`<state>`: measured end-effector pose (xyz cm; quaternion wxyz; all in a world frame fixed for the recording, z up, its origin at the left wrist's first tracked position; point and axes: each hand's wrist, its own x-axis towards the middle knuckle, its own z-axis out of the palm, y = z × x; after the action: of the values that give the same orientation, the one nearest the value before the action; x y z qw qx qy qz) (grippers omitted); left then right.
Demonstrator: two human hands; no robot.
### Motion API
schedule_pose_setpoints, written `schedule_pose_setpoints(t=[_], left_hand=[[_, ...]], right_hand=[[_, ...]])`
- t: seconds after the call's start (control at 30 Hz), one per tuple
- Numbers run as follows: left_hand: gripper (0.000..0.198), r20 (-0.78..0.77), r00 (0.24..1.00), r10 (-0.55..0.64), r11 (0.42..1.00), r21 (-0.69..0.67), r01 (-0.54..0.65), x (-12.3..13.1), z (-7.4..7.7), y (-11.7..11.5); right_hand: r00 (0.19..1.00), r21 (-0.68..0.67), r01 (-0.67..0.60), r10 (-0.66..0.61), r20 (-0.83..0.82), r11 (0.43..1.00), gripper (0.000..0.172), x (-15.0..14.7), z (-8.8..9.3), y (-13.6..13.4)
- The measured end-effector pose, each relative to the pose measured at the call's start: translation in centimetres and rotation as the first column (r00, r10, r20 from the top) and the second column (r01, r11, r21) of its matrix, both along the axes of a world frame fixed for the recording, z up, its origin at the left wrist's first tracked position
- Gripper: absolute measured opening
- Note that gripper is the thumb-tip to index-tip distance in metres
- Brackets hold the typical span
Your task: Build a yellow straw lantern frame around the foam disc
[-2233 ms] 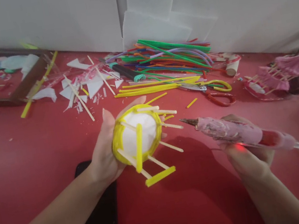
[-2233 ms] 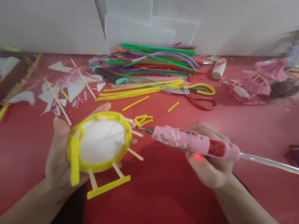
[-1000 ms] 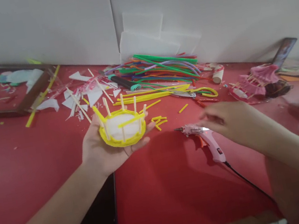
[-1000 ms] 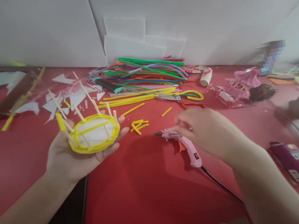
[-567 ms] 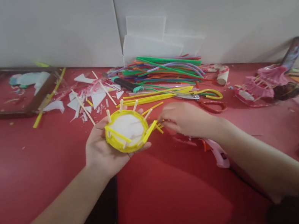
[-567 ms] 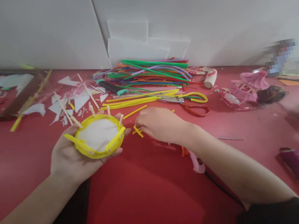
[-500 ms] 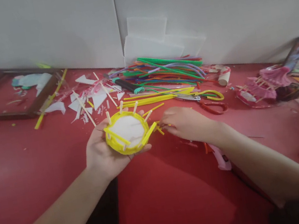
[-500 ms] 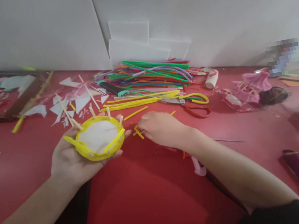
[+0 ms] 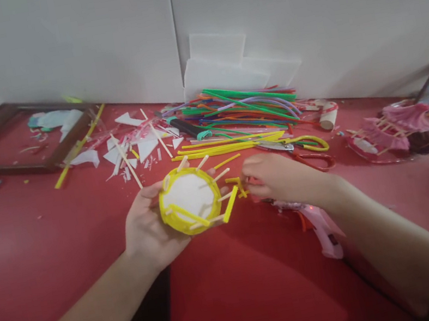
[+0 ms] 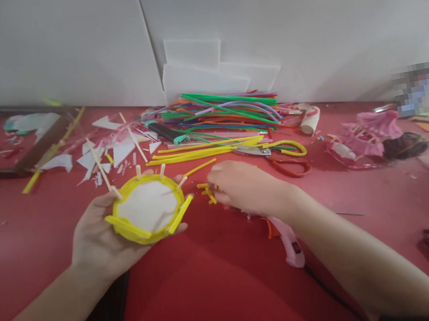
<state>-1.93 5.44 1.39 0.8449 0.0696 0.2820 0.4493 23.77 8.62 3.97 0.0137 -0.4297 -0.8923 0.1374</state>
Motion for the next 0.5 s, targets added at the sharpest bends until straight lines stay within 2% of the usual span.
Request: schedule_pose_setpoints(t=[0.17, 0.27, 0.33, 0.4, 0.5], left_hand=[[0.047, 0.181, 0.972, -0.148, 0.986, 0.097, 0.133, -0.5, -0.7, 0.1], [0.047, 0.209, 0.968, -0.142, 0.988, 0.088, 0.126, -0.4, -0.6, 0.2], [0.048, 0.206, 0.968, -0.146, 0.987, 0.092, 0.129, -0.2, -0.4, 0.1], [0.054, 0.214, 0.959, -0.188, 0.979, 0.118, 0.166, 0.0, -0.2, 0.0], [0.06, 0.262, 0.924, -0.279, 0.955, 0.174, 0.24, 0.3, -0.2, -0.3]], right_hand=[[0.997, -0.003, 0.052, -0.052, -0.065, 0.999, 0.021, 0.8, 1.1, -0.3], [0.996, 0.065, 0.03, -0.024, -0.091, 0.997, 0.028, 0.8, 1.0, -0.5], [0.983, 0.109, 0.055, -0.034, -0.18, 0.992, 0.028, 0.6, 1.0, -0.6], [0.937, 0.119, 0.132, -0.084, -0.34, 0.984, 0.025, 0.5, 1.4, -0.8], [0.777, -0.008, 0.306, -0.254, -0.577, 0.952, 0.014, 0.6, 2.5, -1.2]])
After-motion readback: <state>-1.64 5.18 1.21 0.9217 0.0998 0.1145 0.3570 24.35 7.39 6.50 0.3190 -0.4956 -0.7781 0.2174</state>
